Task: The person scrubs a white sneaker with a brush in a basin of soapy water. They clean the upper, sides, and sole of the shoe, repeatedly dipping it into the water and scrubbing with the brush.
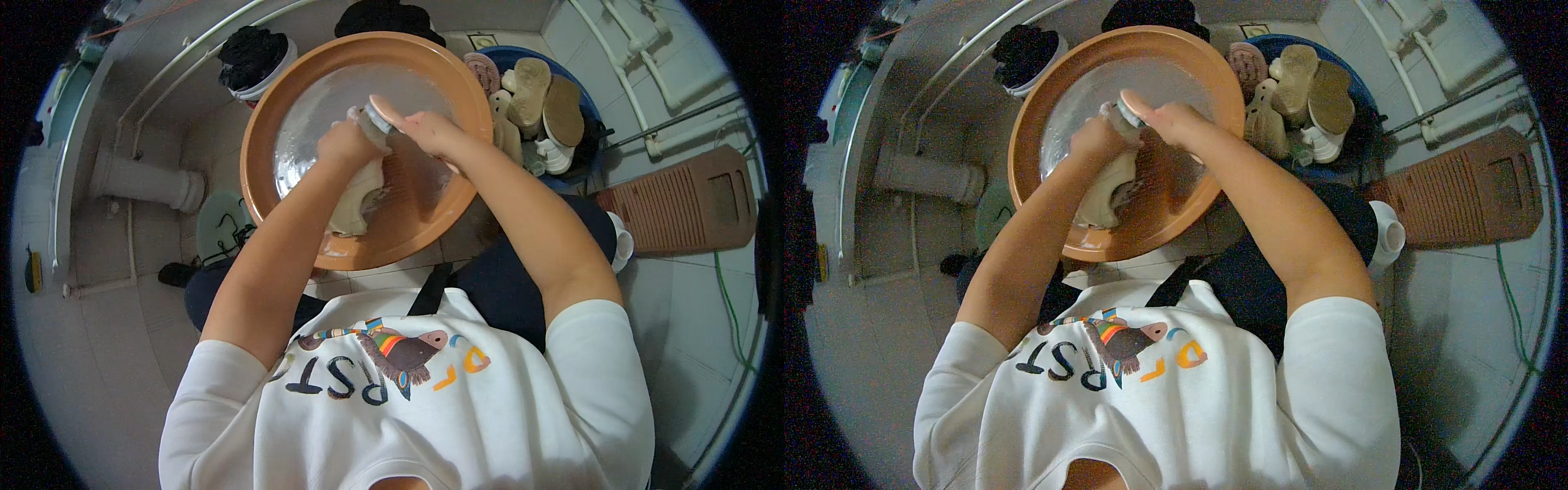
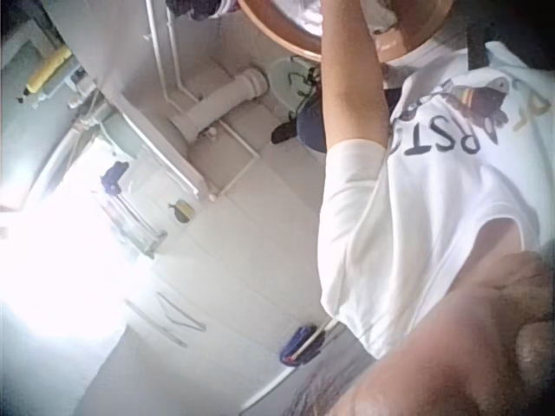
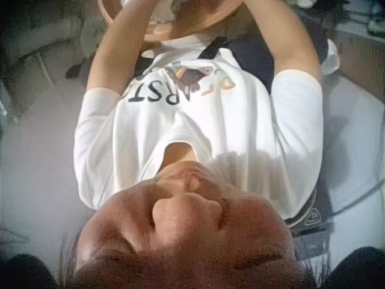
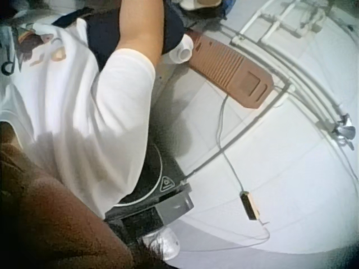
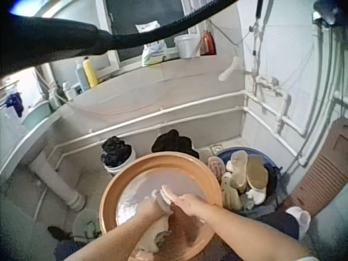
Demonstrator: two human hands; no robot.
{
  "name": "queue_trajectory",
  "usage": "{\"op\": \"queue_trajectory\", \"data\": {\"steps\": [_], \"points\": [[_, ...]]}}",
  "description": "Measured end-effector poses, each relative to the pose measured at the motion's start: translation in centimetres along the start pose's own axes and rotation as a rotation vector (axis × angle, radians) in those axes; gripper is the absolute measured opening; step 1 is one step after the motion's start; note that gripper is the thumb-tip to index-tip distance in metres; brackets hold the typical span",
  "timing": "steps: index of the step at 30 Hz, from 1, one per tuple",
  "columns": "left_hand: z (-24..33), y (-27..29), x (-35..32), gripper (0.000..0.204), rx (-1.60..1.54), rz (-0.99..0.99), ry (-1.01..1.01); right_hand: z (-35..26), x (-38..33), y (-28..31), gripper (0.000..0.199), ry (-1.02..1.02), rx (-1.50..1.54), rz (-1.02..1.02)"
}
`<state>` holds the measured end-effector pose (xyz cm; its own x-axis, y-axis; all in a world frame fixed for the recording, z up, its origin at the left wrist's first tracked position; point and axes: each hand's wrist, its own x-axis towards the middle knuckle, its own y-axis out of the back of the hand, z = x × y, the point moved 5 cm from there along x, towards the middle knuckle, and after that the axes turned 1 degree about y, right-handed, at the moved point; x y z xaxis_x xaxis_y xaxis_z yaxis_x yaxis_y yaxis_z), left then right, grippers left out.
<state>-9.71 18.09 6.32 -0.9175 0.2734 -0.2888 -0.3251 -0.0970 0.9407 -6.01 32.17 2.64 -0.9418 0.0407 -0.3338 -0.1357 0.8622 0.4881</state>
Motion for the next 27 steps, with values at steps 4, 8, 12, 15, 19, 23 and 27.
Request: {"op": "queue_trajectory", "data": {"steps": [4, 8, 12, 15, 19, 23, 27], "points": [[-3.0, 0.0, 1.8, 0.071, -0.115, 0.066, -0.056, -2.6, -0.4, 3.0, 0.048, 0.158, 0.436, 0.004], [-2.9, 3.3, -0.8, 0.065, -0.305, 0.194, -0.183, -4.7, -0.5, 5.4, 0.048, 0.444, 0.390, 0.123], [-1.2, 6.6, -3.9, 0.061, -0.395, 0.341, -0.291, -8.8, -2.0, 6.8, 0.064, 0.813, 0.264, 0.337], [-1.1, 6.9, -4.4, 0.063, -0.259, 0.292, -0.192, -11.7, -4.5, 4.8, 0.071, 0.809, -0.341, 0.507], [-1.2, 8.0, -6.1, 0.056, -0.348, 0.396, -0.161, -10.7, -4.4, 7.7, 0.071, 0.634, -0.434, 0.552], [-1.8, 7.6, -5.8, 0.057, -0.445, 0.479, -0.252, -12.3, -6.4, 6.7, 0.070, 0.633, -0.453, 0.528], [-1.9, 7.7, -6.7, 0.057, -0.429, 0.506, -0.247, -13.7, -6.7, 5.6, 0.071, 0.766, -0.424, 0.445]]}}
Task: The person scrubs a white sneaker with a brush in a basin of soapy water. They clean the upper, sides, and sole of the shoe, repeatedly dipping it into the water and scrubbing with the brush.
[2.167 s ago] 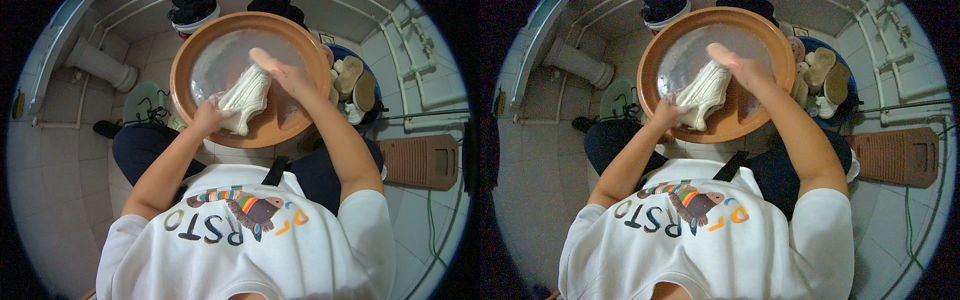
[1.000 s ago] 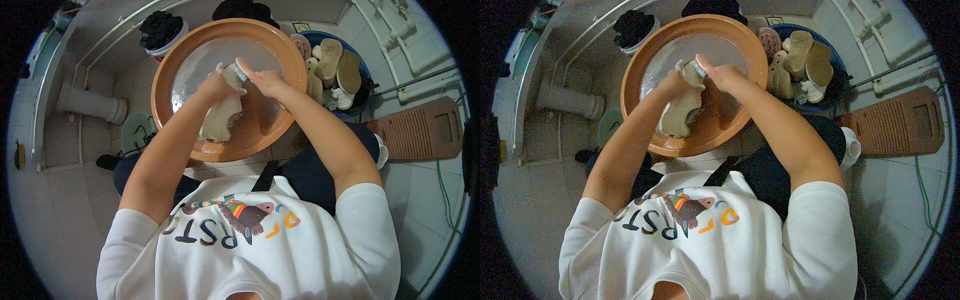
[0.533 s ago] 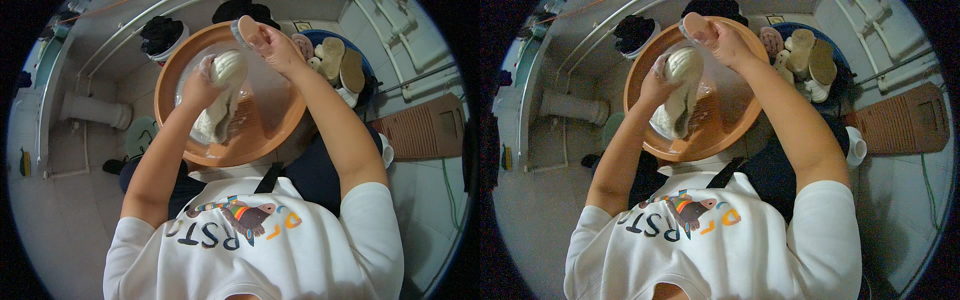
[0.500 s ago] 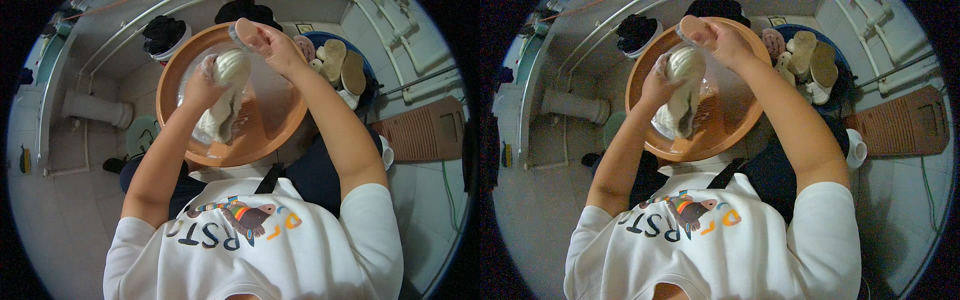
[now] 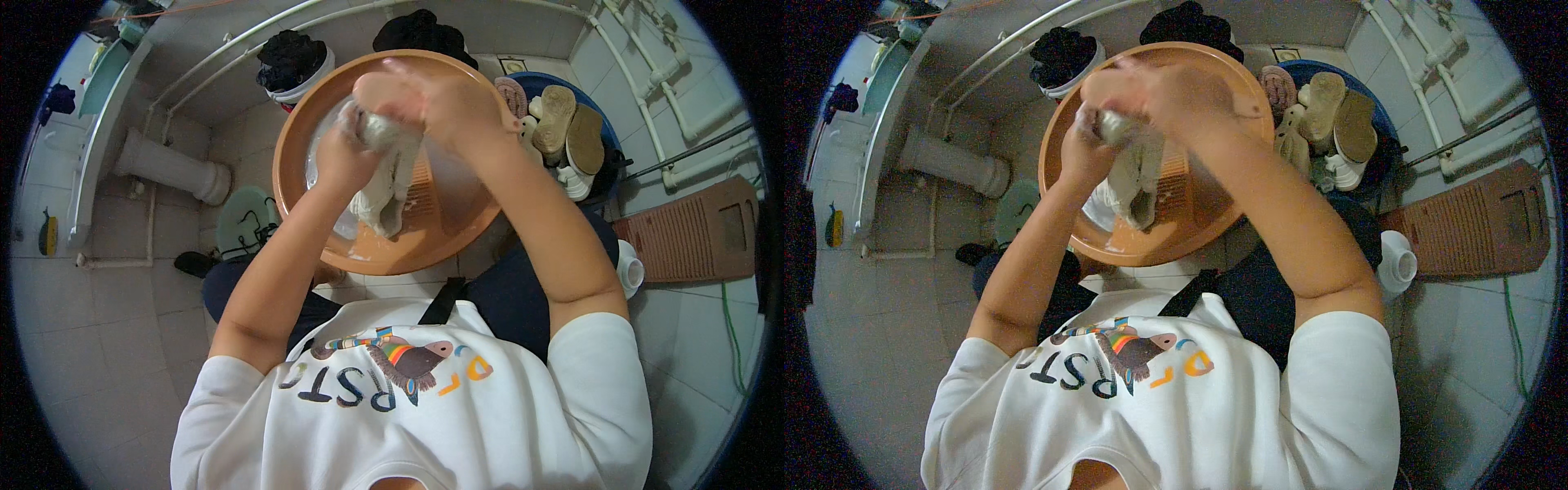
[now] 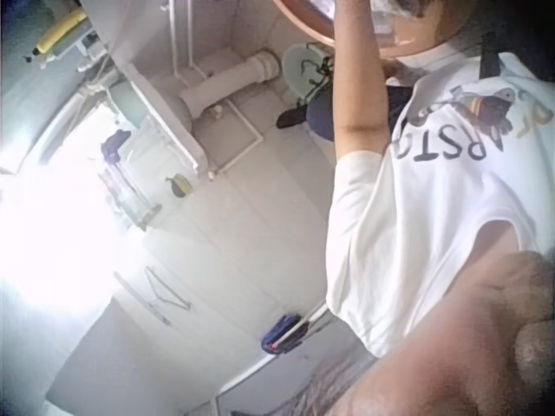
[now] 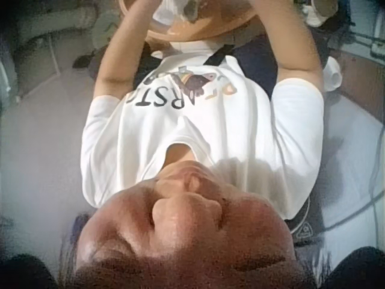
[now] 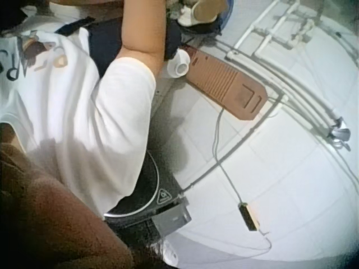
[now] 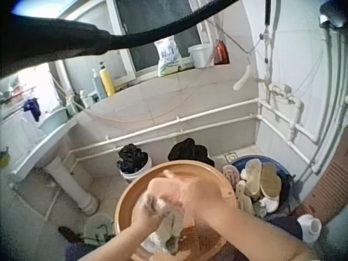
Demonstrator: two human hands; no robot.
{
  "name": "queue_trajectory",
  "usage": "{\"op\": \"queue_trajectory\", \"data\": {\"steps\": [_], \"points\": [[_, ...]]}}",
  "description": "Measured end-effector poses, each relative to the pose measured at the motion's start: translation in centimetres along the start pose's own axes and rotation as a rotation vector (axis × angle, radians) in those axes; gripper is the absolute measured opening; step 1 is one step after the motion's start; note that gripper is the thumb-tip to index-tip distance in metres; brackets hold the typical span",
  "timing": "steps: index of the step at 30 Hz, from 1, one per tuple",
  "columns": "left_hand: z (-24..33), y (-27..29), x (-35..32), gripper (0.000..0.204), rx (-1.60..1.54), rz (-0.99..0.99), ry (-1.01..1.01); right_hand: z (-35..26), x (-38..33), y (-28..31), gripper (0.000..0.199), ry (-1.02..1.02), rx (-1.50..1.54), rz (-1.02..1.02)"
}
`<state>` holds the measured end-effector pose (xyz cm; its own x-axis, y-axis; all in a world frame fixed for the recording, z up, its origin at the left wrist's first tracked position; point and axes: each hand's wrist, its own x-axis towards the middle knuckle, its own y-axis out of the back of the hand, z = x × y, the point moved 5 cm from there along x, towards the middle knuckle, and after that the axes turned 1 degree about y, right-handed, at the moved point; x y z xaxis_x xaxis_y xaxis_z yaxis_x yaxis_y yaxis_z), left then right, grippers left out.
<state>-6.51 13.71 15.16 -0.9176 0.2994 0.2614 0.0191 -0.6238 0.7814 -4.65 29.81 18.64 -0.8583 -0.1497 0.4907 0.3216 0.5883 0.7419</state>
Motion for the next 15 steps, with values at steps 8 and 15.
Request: {"op": "queue_trajectory", "data": {"steps": [8, 15], "points": [[-1.9, -0.5, 0.4, 0.060, -0.291, 0.051, 0.022, -1.9, -0.1, -0.3, 0.072, -0.041, -0.038, -0.034], [0.4, 0.8, 0.1, 0.058, -0.282, 0.149, -0.057, 1.0, 0.3, -0.5, 0.075, -0.148, 0.145, -0.021]]}}
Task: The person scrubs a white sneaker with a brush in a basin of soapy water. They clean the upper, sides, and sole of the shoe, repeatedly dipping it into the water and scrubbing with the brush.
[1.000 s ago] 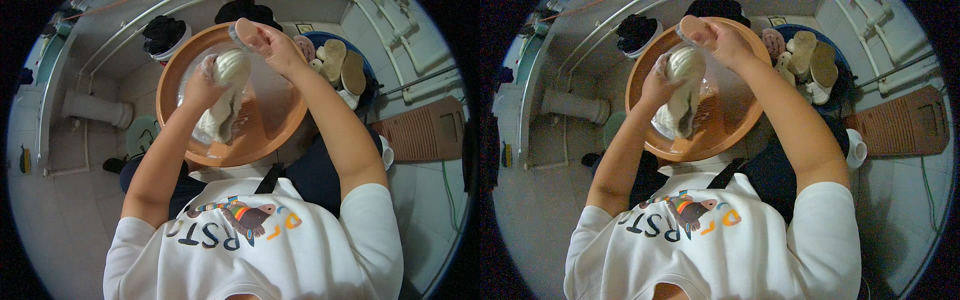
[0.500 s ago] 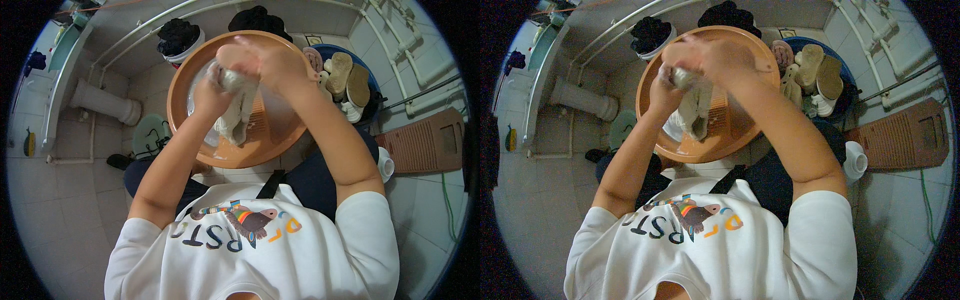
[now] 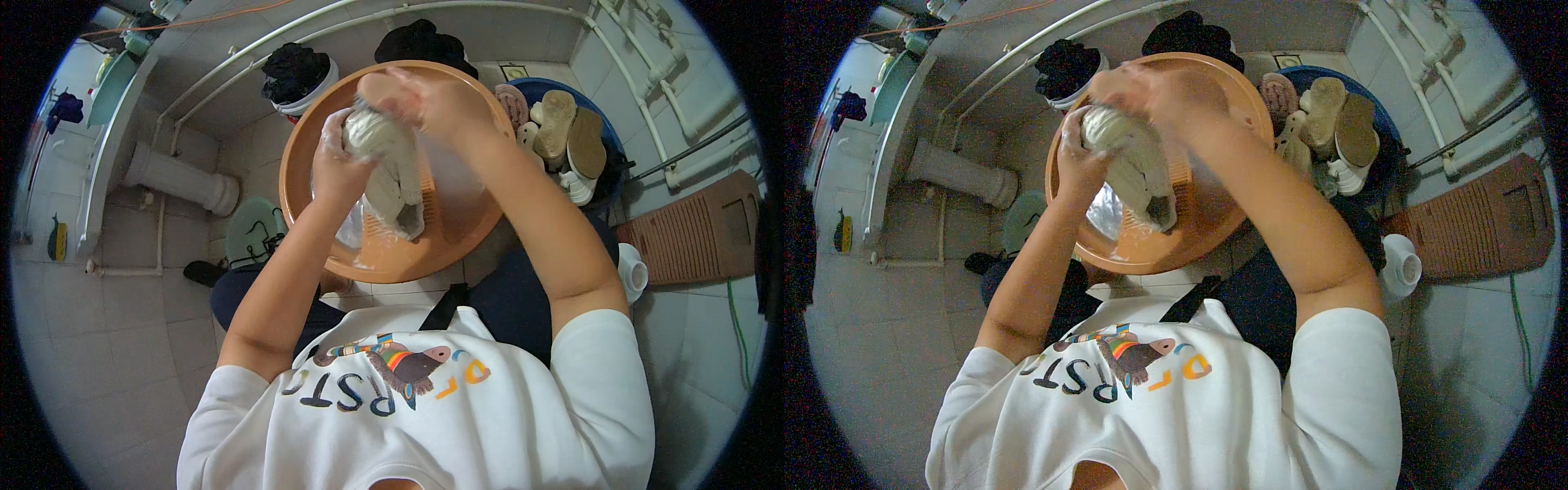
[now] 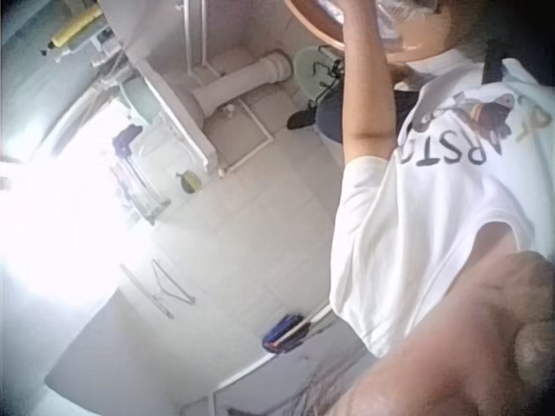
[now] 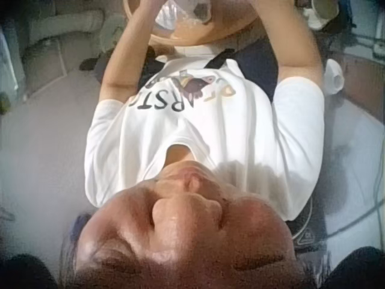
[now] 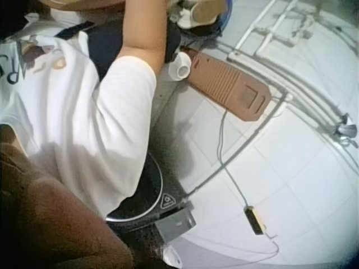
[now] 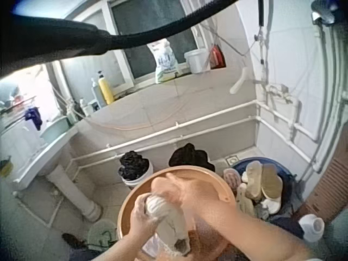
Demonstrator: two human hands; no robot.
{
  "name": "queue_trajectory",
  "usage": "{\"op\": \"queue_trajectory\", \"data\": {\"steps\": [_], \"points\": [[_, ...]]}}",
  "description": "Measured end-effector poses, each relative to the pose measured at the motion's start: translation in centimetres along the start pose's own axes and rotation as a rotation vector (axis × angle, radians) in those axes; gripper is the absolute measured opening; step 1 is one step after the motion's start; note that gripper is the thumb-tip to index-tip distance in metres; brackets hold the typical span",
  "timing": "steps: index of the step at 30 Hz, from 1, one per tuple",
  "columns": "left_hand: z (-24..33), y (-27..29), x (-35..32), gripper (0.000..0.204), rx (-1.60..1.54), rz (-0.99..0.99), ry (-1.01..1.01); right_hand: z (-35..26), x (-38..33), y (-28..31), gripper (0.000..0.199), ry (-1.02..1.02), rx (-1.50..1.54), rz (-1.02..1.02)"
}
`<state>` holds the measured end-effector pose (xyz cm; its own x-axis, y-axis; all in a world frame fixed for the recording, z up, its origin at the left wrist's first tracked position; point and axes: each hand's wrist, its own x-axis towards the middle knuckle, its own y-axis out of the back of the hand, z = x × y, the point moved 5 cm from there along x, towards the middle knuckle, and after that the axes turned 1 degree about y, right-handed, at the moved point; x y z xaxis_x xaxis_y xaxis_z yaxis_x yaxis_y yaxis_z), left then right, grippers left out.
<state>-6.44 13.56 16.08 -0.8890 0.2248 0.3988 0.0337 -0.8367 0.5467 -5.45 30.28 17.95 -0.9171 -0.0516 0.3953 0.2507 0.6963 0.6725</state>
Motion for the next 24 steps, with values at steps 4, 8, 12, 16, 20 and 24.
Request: {"op": "queue_trajectory", "data": {"steps": [4, 8, 12, 16, 20, 24], "points": [[-0.5, 1.0, -0.5, 0.061, -0.060, -0.047, 0.120, -3.6, -0.6, -0.4, 0.075, 0.054, -0.153, -0.104], [1.2, 1.1, -0.1, 0.061, 0.052, -0.047, 0.075, 3.8, 0.8, -3.3, 0.075, -0.034, 0.199, -0.048], [0.2, 2.7, -0.3, 0.059, 0.107, -0.155, 0.085, -2.3, -0.4, -1.8, 0.075, 0.037, 0.098, -0.174], [0.6, 3.3, -0.7, 0.056, 0.072, -0.215, 0.121, -2.2, -0.6, -1.9, 0.077, 0.000, 0.165, -0.180], [-0.9, 4.1, -0.8, 0.058, 0.004, -0.108, 0.157, 0.8, -0.7, -4.3, 0.081, -0.146, 0.388, -0.258], [-2.1, 5.2, -1.9, 0.059, 0.010, -0.084, 0.135, -3.5, -1.4, -4.0, 0.081, -0.089, 0.273, -0.281]]}}
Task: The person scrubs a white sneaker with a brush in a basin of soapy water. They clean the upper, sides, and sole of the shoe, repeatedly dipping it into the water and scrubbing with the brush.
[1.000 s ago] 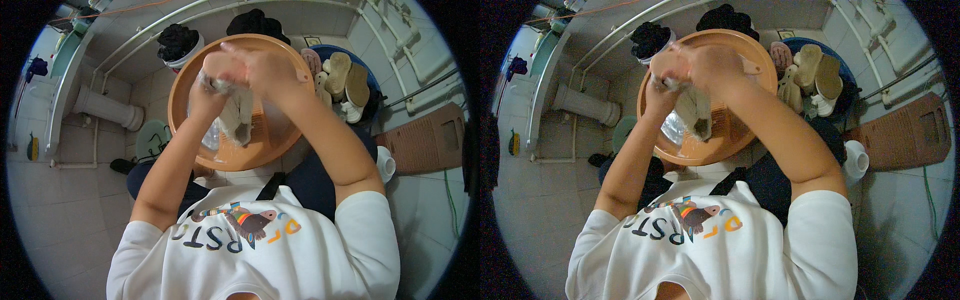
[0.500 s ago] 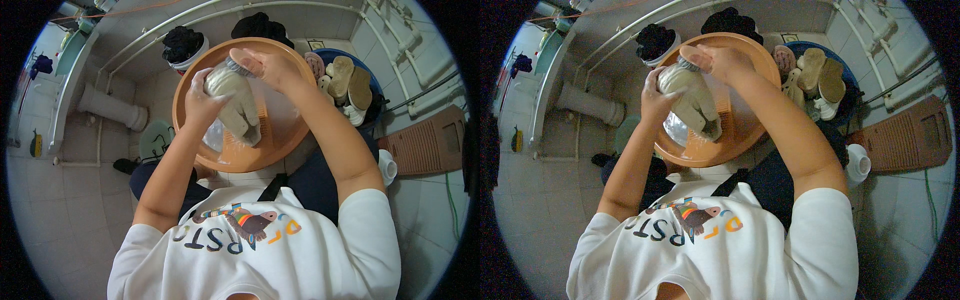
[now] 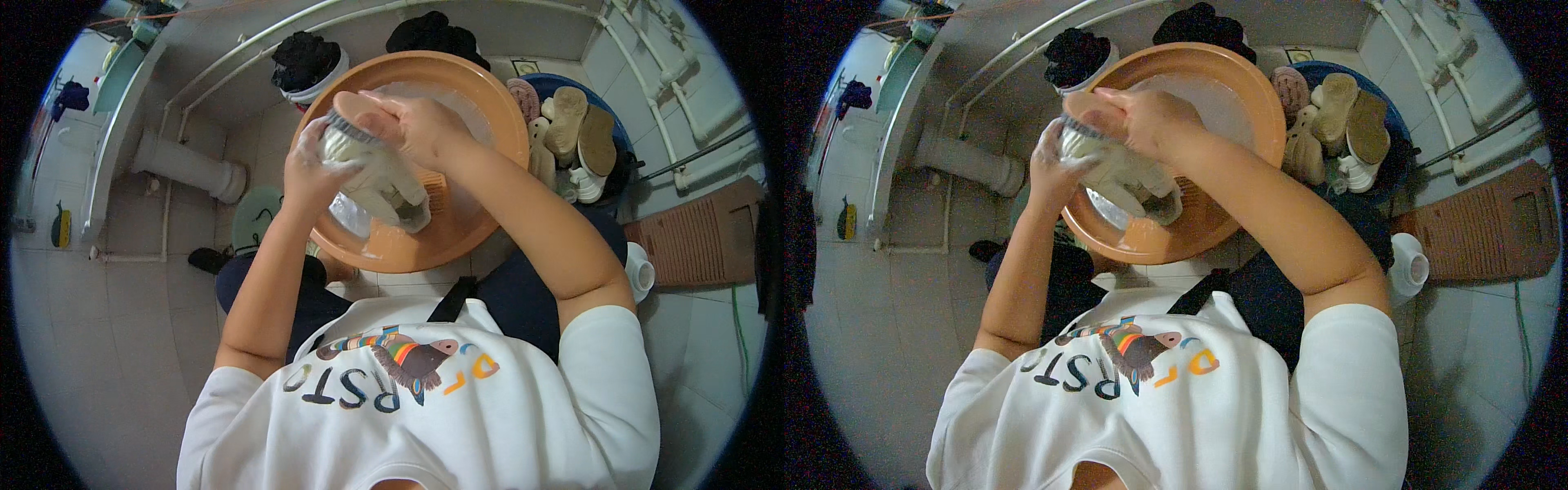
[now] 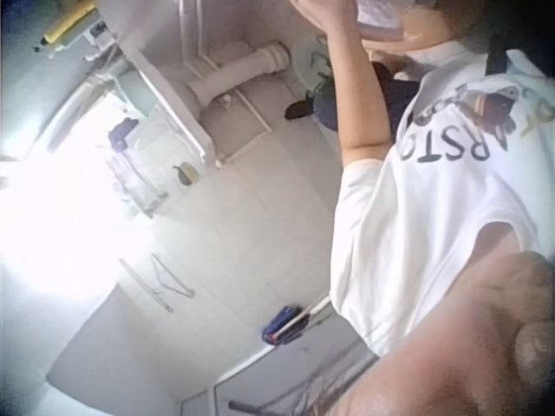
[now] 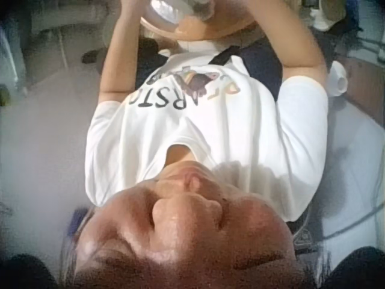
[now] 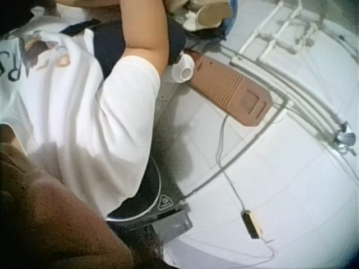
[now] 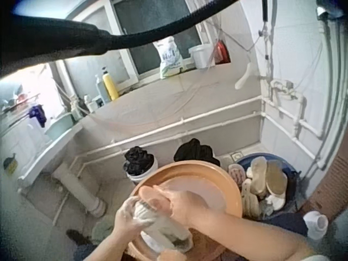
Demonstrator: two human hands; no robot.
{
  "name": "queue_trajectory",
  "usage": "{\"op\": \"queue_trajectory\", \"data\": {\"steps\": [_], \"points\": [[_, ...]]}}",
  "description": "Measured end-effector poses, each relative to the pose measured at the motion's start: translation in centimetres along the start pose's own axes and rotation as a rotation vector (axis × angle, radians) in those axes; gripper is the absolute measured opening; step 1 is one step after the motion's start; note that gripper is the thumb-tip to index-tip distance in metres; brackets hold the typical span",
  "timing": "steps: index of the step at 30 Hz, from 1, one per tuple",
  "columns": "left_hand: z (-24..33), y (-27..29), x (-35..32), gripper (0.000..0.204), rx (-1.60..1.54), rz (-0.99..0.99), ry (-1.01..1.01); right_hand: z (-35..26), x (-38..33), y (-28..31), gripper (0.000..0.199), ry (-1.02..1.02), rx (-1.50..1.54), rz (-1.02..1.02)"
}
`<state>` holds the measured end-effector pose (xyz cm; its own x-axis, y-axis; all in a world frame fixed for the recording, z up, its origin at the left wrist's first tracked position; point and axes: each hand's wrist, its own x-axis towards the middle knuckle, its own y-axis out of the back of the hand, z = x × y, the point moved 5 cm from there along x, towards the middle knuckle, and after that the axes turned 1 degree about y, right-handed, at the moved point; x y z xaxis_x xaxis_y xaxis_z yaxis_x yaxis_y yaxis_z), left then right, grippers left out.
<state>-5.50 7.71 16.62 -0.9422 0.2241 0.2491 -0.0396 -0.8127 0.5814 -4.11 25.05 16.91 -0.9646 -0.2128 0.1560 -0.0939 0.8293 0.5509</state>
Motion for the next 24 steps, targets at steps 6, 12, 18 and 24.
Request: {"op": "queue_trajectory", "data": {"steps": [6, 12, 18, 24], "points": [[1.2, 0.7, -1.3, 0.060, 0.110, 0.072, -0.064, 6.5, 1.0, -2.0, 0.078, -0.035, 0.200, -0.067], [-0.8, 1.7, -2.9, 0.057, -0.047, 0.044, 0.020, -1.6, -0.4, -1.6, 0.077, 0.069, -0.076, -0.047], [-1.3, 1.4, -2.7, 0.061, -0.123, 0.137, -0.051, 4.8, 0.3, -2.0, 0.082, -0.164, 0.097, -0.115], [-2.7, 2.0, -5.4, 0.062, -0.302, 0.187, 0.054, -1.8, -1.2, -3.8, 0.074, 0.066, -0.062, -0.101]]}}
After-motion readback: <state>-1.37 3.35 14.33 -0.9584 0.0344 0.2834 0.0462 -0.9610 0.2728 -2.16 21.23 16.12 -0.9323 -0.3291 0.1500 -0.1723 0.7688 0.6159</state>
